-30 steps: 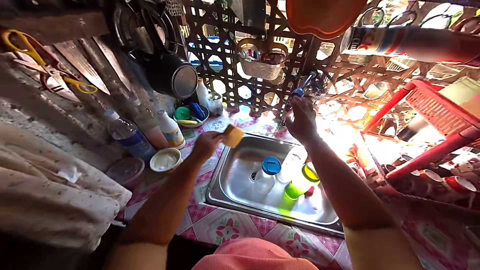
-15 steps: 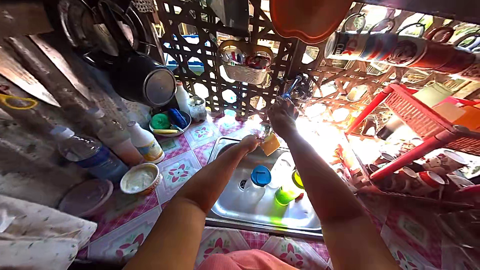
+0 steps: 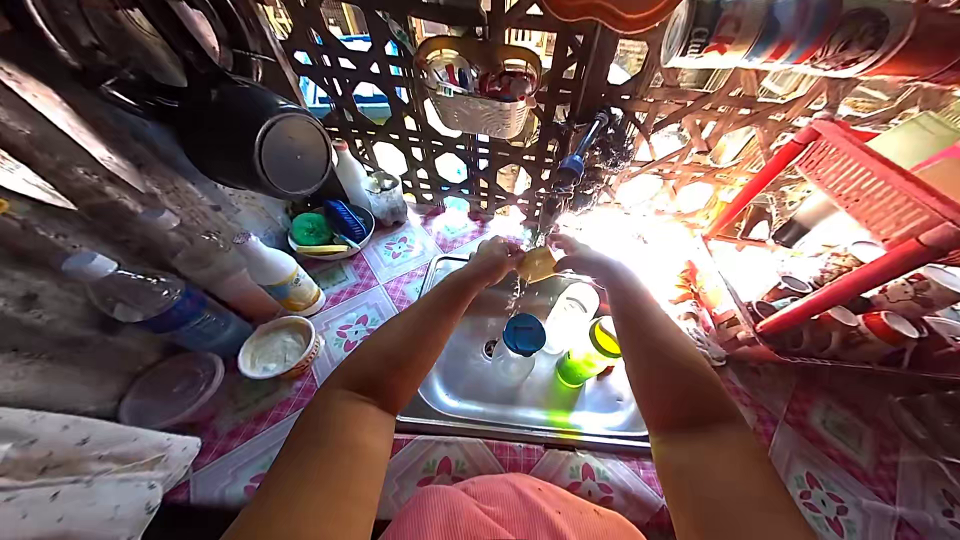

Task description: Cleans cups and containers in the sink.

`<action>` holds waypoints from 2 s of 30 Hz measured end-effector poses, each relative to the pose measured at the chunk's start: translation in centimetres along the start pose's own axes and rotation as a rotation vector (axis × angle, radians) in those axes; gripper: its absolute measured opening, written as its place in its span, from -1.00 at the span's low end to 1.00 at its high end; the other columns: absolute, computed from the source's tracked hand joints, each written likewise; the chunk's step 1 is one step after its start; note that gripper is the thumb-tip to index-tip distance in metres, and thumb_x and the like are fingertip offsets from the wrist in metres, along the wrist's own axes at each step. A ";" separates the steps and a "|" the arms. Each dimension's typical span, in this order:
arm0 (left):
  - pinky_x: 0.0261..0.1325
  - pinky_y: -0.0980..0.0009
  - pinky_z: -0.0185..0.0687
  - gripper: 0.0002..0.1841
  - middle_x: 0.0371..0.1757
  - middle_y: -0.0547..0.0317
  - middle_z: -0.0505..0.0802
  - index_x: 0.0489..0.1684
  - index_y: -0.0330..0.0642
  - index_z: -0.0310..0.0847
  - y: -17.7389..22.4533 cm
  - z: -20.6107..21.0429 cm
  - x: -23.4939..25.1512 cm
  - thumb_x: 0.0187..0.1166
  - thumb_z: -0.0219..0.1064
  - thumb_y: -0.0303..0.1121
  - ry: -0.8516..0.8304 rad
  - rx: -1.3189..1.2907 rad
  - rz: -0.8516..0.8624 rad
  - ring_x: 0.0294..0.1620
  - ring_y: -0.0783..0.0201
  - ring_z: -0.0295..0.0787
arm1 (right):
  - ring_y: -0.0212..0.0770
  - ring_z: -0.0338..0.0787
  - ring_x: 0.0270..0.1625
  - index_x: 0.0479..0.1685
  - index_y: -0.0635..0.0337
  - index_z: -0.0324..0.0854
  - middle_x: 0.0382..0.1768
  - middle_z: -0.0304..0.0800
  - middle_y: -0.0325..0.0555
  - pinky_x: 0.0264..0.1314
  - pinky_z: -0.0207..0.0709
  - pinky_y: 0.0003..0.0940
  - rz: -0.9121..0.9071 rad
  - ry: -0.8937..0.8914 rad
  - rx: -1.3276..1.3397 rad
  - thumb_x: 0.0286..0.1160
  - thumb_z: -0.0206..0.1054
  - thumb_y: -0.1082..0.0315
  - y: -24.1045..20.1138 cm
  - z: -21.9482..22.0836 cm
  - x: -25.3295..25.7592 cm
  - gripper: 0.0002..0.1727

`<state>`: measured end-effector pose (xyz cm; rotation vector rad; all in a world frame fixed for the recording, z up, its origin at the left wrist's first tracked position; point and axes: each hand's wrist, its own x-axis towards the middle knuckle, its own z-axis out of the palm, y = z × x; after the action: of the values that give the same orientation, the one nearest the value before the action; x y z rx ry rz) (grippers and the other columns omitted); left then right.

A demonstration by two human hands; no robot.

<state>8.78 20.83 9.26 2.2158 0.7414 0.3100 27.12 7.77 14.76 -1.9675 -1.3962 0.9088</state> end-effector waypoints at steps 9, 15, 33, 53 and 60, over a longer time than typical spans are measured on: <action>0.66 0.01 0.36 0.11 0.72 -0.25 0.39 0.84 -0.27 0.01 -0.8 3.4 -10.4 0.33 0.56 0.13 0.258 -0.159 0.173 0.68 -0.07 0.39 | 0.36 0.74 0.20 0.19 0.42 0.64 0.06 0.77 0.40 0.31 0.47 0.47 -0.017 0.161 -0.151 0.27 0.62 0.14 0.0 4.1 4.0 -0.40; 0.79 0.14 0.21 0.49 0.77 -0.45 0.23 0.82 -0.52 -0.35 -4.5 15.1 -14.3 -0.07 0.82 -0.02 0.230 -0.381 0.111 0.79 -0.06 0.24 | 0.31 0.67 0.35 0.60 0.40 0.28 0.32 0.62 0.43 0.42 0.50 0.31 0.084 0.144 0.071 0.31 0.53 0.43 -0.4 5.7 3.3 -0.22; 0.44 -0.25 0.46 -0.22 0.33 -0.15 0.77 0.48 -0.18 0.52 -1.0 9.7 -1.9 0.20 0.68 -0.10 0.268 0.017 -0.237 0.37 -0.13 0.68 | 0.37 0.58 0.40 0.45 0.11 0.47 0.28 0.63 0.32 0.30 0.43 0.48 -0.008 0.040 -0.378 0.05 0.67 0.10 -1.8 6.0 3.5 -0.17; 0.49 0.07 0.54 -0.13 0.38 -0.27 0.68 0.52 -0.37 0.37 -6.7 5.6 -4.4 0.03 0.68 -0.51 -0.063 -0.500 -0.192 0.42 0.02 0.63 | 0.42 0.44 0.56 0.50 0.17 0.51 0.53 0.42 0.43 0.49 0.31 0.45 0.092 -0.388 -0.483 0.45 0.51 0.06 2.9 11.4 0.4 -0.34; 0.53 -0.07 0.48 -0.07 0.38 -0.31 0.69 0.62 -0.35 0.30 -4.2 7.4 -2.1 0.12 0.71 -0.38 0.066 -0.410 -0.210 0.44 -0.09 0.62 | 0.33 0.70 0.27 0.63 0.26 0.30 0.27 0.65 0.40 0.26 0.54 0.37 0.093 0.146 -0.119 0.29 0.46 0.54 -1.4 5.7 -0.9 -0.22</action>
<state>8.54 17.42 1.24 1.7346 0.8536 0.3928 21.64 7.70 12.48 -2.1573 -1.3124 0.7200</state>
